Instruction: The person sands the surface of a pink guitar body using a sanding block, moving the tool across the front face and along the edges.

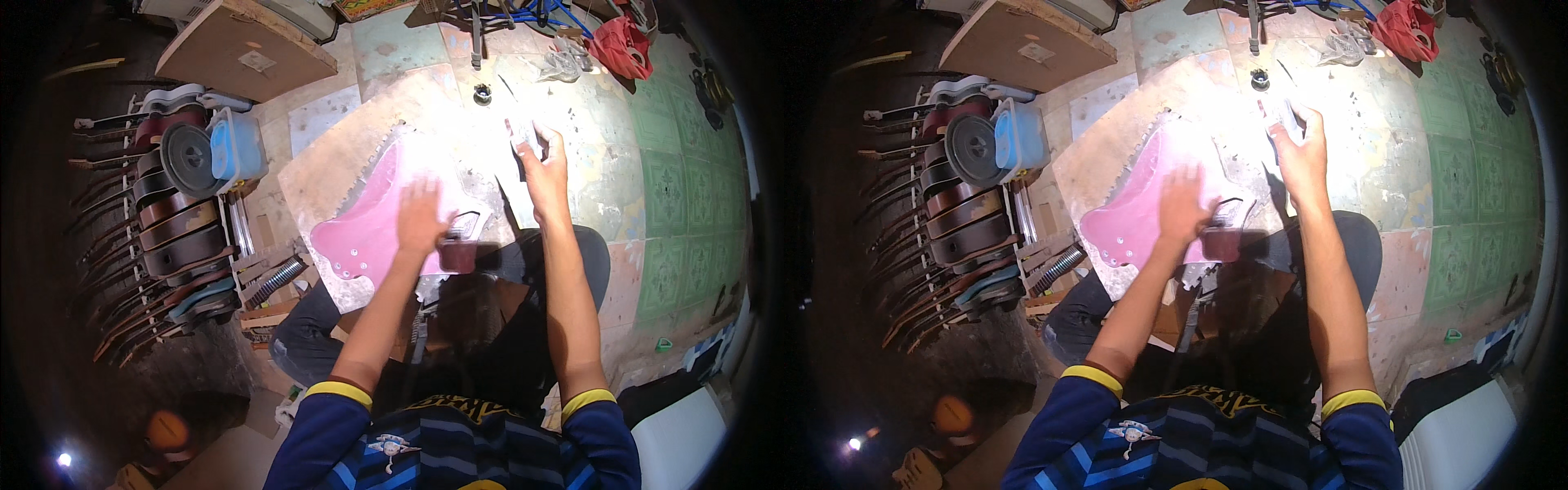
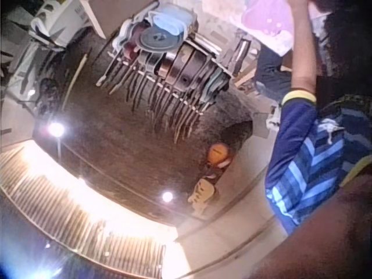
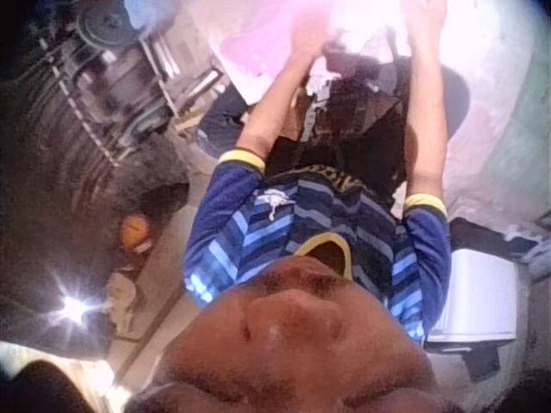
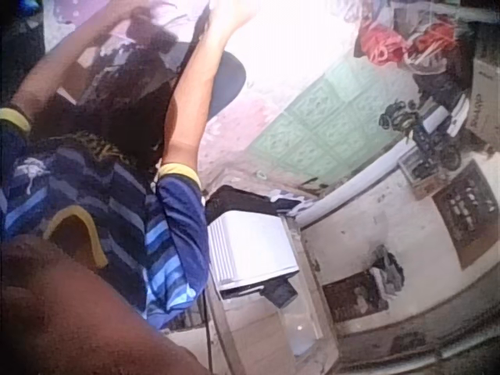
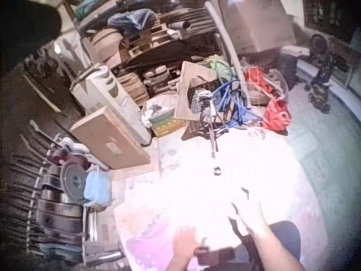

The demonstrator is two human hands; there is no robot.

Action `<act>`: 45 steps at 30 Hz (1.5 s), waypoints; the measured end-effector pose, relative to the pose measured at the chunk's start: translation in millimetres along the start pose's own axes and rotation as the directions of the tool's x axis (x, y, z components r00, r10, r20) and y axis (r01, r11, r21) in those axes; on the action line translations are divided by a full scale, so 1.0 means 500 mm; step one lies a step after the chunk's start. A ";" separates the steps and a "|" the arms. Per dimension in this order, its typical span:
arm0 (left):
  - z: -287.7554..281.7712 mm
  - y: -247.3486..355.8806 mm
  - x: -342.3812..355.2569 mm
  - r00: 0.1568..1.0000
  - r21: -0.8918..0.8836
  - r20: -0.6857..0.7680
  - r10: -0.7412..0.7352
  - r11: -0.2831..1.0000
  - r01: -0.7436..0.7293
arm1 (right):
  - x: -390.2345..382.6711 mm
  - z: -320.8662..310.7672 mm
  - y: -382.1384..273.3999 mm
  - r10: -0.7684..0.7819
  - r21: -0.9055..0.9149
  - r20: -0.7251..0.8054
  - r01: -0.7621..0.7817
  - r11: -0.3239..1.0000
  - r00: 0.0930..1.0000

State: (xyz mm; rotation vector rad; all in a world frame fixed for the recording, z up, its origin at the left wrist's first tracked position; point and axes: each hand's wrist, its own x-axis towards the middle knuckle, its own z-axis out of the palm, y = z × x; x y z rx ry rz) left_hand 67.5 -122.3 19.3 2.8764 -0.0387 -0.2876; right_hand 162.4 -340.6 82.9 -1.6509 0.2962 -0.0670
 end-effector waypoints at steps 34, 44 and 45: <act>-0.018 -0.440 -0.218 0.776 -0.163 -0.214 -0.593 0.805 0.570 | -0.027 0.012 -0.047 -0.016 0.047 0.108 0.011 0.999 0.994; 0.043 0.016 -0.181 0.984 -0.046 0.136 0.113 0.993 -0.108 | -0.013 0.013 0.015 -0.071 -0.023 0.070 0.073 0.997 0.995; 0.040 0.017 -0.187 0.970 -0.034 0.152 0.190 0.982 -0.187 | -0.015 0.010 0.020 -0.069 -0.015 0.073 0.070 0.997 0.995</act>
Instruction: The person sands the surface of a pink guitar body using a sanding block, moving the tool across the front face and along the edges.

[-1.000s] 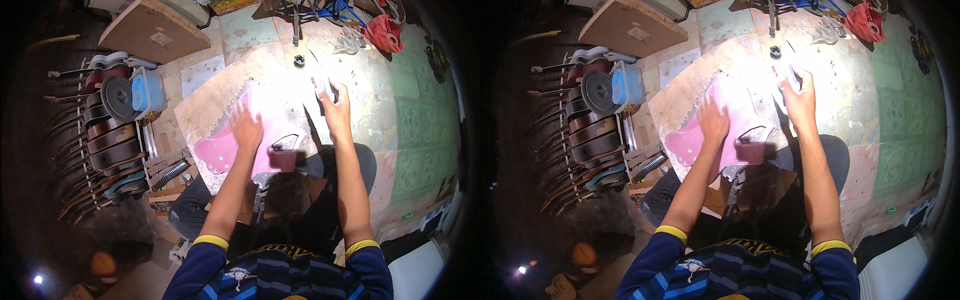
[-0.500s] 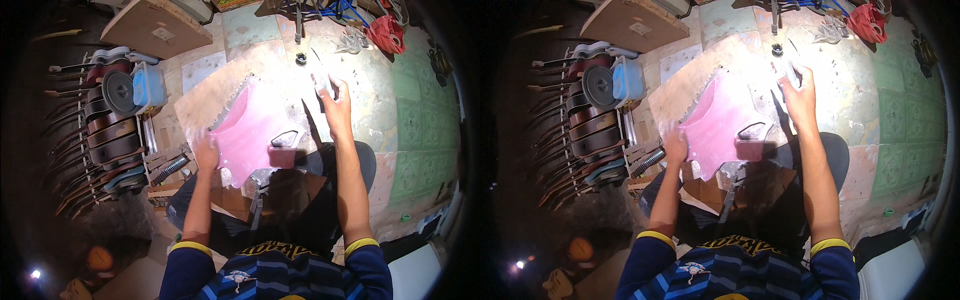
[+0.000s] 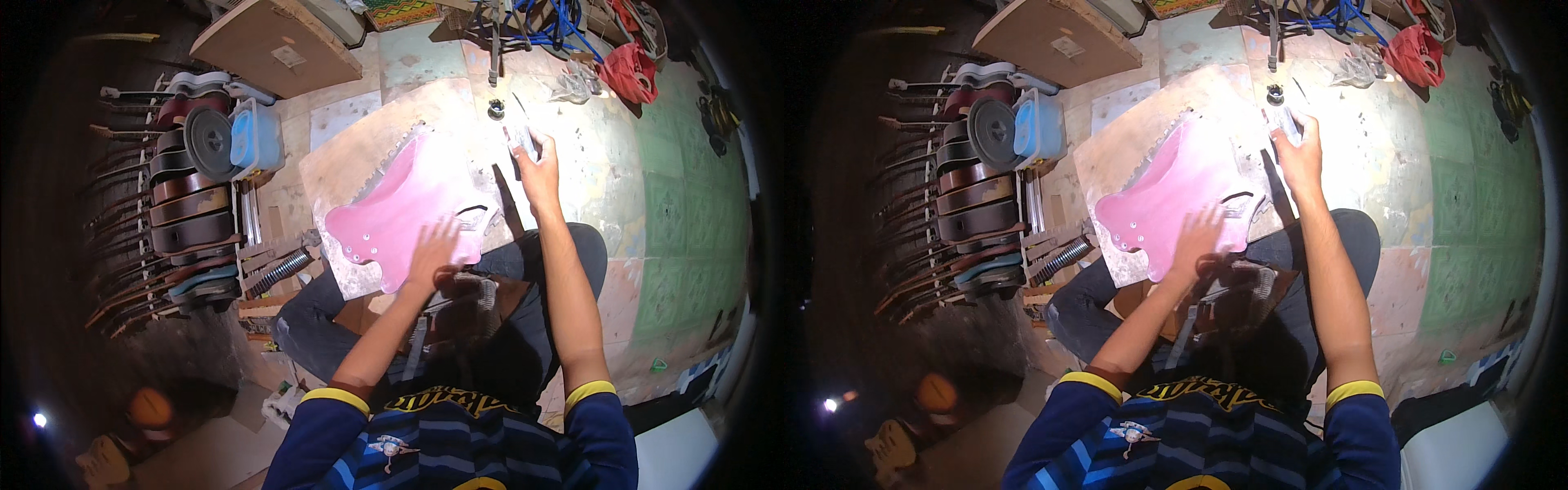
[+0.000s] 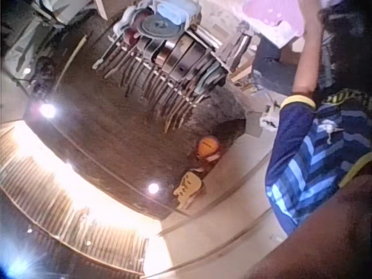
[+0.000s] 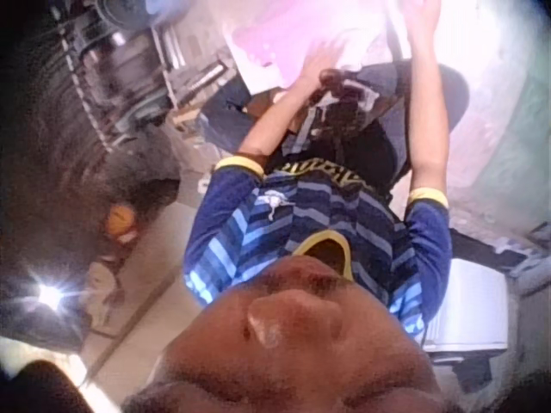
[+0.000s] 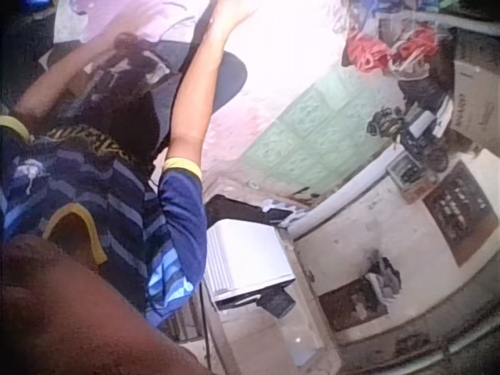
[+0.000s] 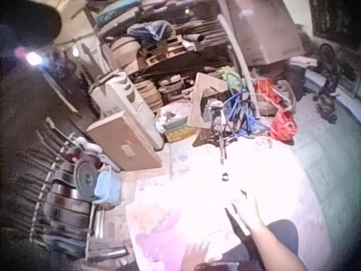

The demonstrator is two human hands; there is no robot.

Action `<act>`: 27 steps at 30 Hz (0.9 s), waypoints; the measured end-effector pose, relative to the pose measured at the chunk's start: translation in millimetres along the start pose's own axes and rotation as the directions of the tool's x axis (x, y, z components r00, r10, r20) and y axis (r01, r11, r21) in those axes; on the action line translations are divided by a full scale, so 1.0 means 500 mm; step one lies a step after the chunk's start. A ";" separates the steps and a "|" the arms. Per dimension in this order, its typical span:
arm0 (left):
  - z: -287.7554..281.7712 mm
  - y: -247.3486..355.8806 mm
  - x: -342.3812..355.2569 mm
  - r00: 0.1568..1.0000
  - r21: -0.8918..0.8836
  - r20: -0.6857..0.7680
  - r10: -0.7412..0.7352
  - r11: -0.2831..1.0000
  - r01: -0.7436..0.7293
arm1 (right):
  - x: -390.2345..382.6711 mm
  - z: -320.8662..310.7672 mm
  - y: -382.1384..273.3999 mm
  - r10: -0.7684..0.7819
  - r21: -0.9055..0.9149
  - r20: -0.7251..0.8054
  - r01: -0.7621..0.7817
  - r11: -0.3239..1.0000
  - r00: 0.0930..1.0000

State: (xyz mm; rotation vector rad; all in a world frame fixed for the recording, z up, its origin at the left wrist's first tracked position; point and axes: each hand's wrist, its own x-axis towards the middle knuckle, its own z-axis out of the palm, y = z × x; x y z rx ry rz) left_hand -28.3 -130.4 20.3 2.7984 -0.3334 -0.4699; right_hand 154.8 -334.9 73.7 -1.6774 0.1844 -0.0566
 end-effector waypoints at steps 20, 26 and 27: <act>0.031 0.093 -0.002 0.842 -0.788 -0.285 -0.459 0.612 0.067 | -0.245 -0.031 -0.015 0.224 0.612 0.720 -0.753 0.242 0.657; -0.082 0.077 -0.086 0.914 -0.963 -0.269 -0.303 0.116 -0.244 | -0.314 -0.026 -0.004 0.233 0.482 0.792 -0.811 0.331 0.565; -0.089 0.070 -0.096 0.901 -0.953 -0.301 -0.312 0.119 -0.278 | -0.320 -0.017 -0.007 0.259 0.452 0.786 -0.808 0.378 0.561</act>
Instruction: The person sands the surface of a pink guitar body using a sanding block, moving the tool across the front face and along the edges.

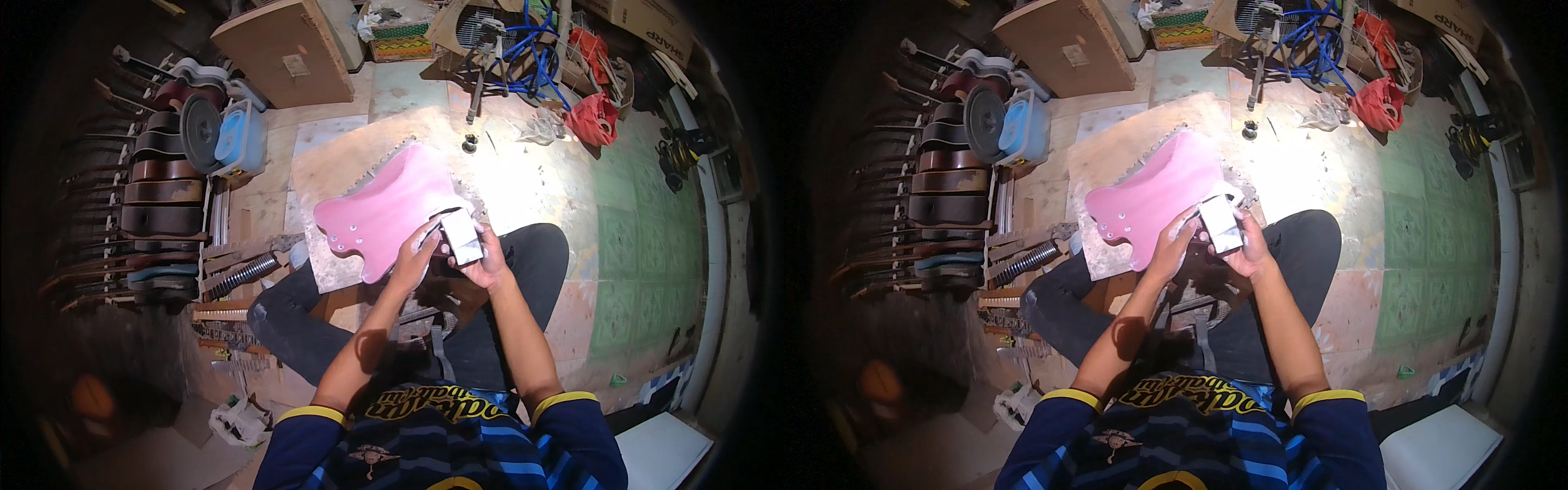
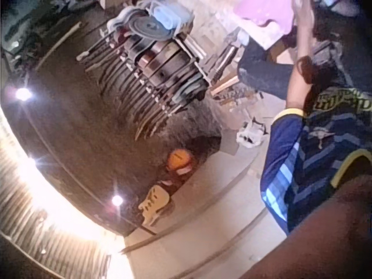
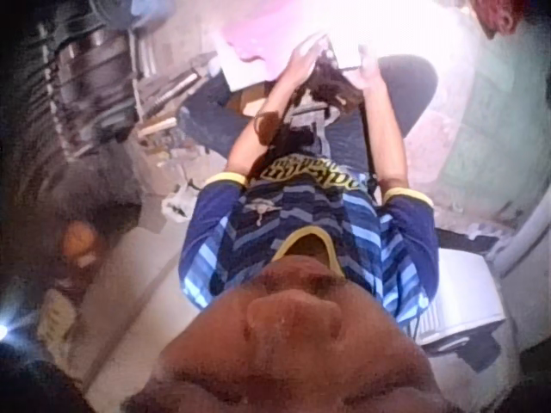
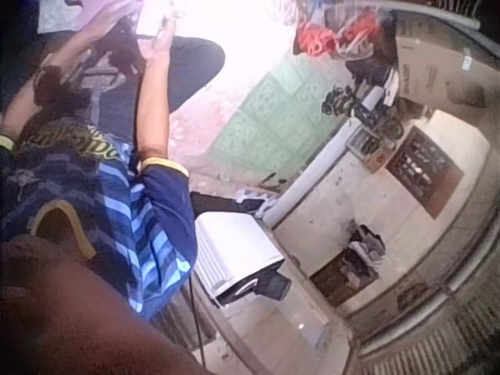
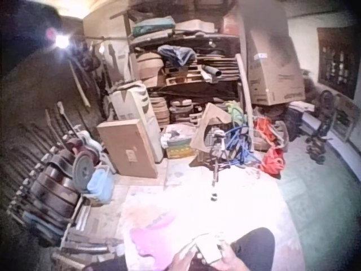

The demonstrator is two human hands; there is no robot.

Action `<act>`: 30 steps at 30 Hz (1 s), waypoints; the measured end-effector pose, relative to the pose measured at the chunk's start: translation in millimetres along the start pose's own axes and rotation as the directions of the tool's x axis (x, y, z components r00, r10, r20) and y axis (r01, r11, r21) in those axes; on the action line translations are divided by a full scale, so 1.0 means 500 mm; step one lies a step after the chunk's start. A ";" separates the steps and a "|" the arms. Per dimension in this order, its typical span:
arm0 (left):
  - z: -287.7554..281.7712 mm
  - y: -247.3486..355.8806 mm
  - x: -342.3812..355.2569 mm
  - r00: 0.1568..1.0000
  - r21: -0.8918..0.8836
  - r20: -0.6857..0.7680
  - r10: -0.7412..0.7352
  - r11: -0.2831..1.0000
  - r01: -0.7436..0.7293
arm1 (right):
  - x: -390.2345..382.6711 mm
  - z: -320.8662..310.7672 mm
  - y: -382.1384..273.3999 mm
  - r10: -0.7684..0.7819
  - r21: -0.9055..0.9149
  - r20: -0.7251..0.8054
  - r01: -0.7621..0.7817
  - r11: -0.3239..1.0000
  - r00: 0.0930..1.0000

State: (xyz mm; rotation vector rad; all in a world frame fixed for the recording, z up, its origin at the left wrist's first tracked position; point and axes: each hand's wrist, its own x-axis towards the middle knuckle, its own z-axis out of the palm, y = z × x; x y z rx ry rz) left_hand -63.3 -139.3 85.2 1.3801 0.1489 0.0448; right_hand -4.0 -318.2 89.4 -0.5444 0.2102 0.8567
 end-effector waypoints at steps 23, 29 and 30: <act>-0.058 0.002 -0.040 0.951 -0.084 -0.220 -0.218 0.975 0.204 | 0.047 -0.025 0.106 -0.133 -0.455 -0.235 0.012 0.891 0.963; -0.064 0.009 -0.031 0.965 0.092 -0.213 -0.155 0.980 0.178 | 0.027 -0.017 0.087 0.006 -0.512 -0.121 -0.067 0.856 0.993; -0.066 0.011 -0.030 0.964 0.099 -0.219 -0.152 0.979 0.177 | 0.025 -0.018 0.084 0.039 -0.517 -0.112 -0.092 0.851 0.993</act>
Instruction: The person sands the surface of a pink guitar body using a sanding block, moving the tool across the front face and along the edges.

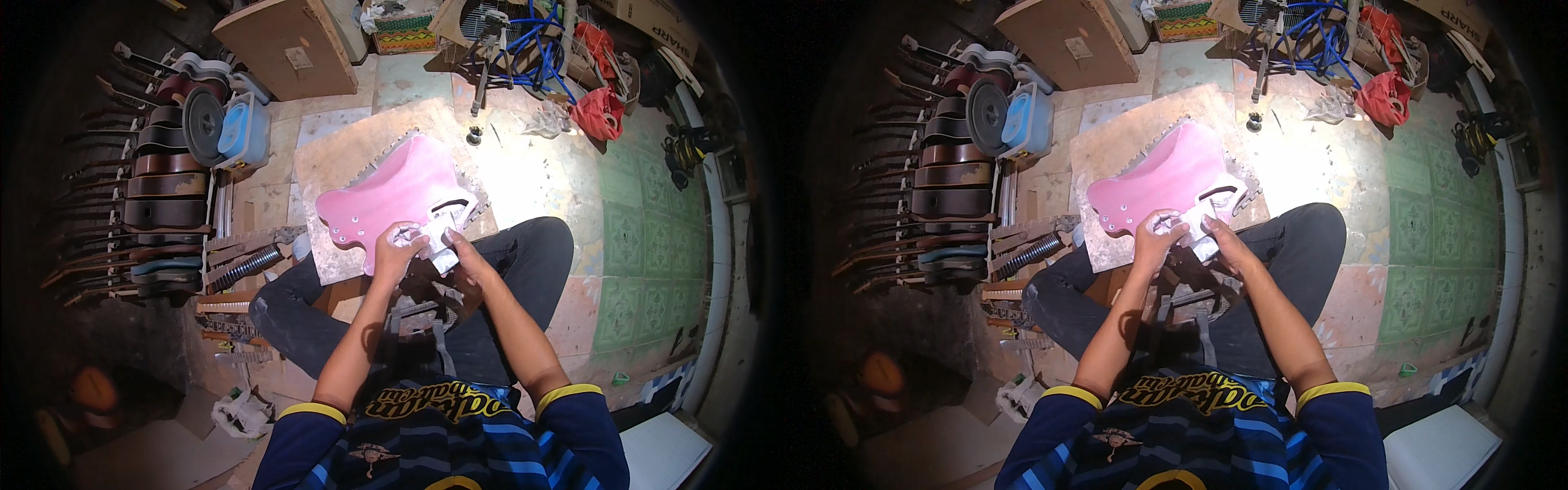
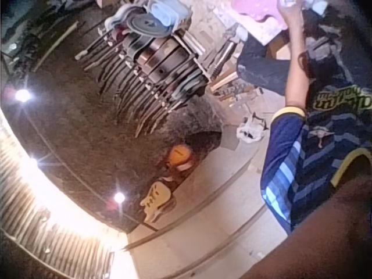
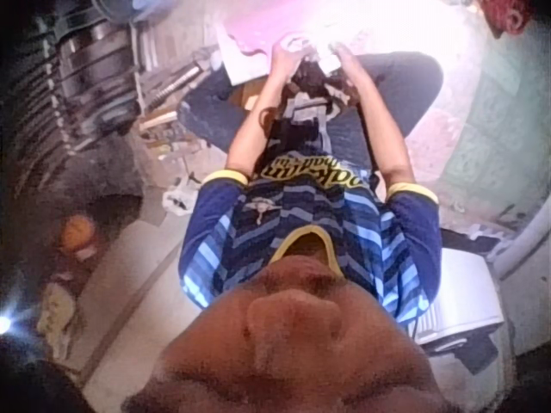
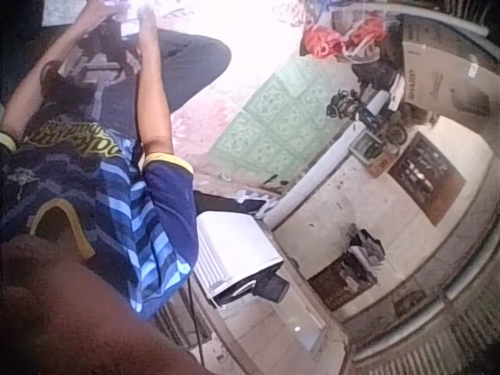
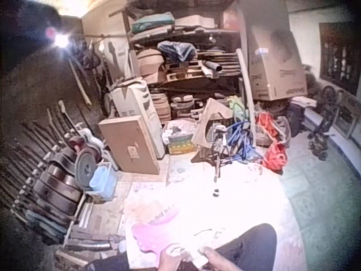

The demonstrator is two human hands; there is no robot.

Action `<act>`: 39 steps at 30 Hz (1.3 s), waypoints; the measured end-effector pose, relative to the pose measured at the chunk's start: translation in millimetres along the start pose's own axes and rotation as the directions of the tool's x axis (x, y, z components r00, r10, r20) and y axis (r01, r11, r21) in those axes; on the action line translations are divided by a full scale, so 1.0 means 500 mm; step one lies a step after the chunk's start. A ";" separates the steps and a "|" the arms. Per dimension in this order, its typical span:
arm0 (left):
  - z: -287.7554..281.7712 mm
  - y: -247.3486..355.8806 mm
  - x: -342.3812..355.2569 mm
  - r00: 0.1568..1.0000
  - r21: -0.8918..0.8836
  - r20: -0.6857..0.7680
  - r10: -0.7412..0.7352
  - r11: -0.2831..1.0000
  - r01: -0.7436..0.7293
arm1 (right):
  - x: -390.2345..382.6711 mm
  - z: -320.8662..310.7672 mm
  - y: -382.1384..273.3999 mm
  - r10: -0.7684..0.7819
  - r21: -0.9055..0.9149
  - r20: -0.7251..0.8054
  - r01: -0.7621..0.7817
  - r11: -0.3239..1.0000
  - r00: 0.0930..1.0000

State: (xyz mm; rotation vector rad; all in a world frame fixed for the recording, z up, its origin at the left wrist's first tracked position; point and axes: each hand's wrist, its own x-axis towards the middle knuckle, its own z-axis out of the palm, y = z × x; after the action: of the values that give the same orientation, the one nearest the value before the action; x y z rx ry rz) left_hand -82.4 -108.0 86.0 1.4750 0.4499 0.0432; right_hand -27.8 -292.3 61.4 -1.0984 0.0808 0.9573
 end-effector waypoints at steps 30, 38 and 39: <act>0.002 -0.015 0.014 0.986 -0.150 0.160 0.054 0.988 -0.030 | -0.028 -0.002 -0.027 -0.009 0.429 0.297 -0.125 0.894 0.955; -0.074 -0.009 0.070 0.919 0.244 0.393 -0.044 0.968 -0.058 | -0.051 0.033 -0.036 0.053 0.440 0.360 -0.220 0.871 0.931; -0.083 -0.007 0.080 0.910 0.274 0.411 -0.052 0.959 -0.069 | -0.052 0.041 -0.043 0.061 0.435 0.348 -0.219 0.874 0.935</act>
State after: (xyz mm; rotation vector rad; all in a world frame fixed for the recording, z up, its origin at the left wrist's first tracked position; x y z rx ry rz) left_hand -59.7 -57.2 70.9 1.7140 0.1012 -0.3383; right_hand -37.0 -294.7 99.9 -0.4814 0.1172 1.1672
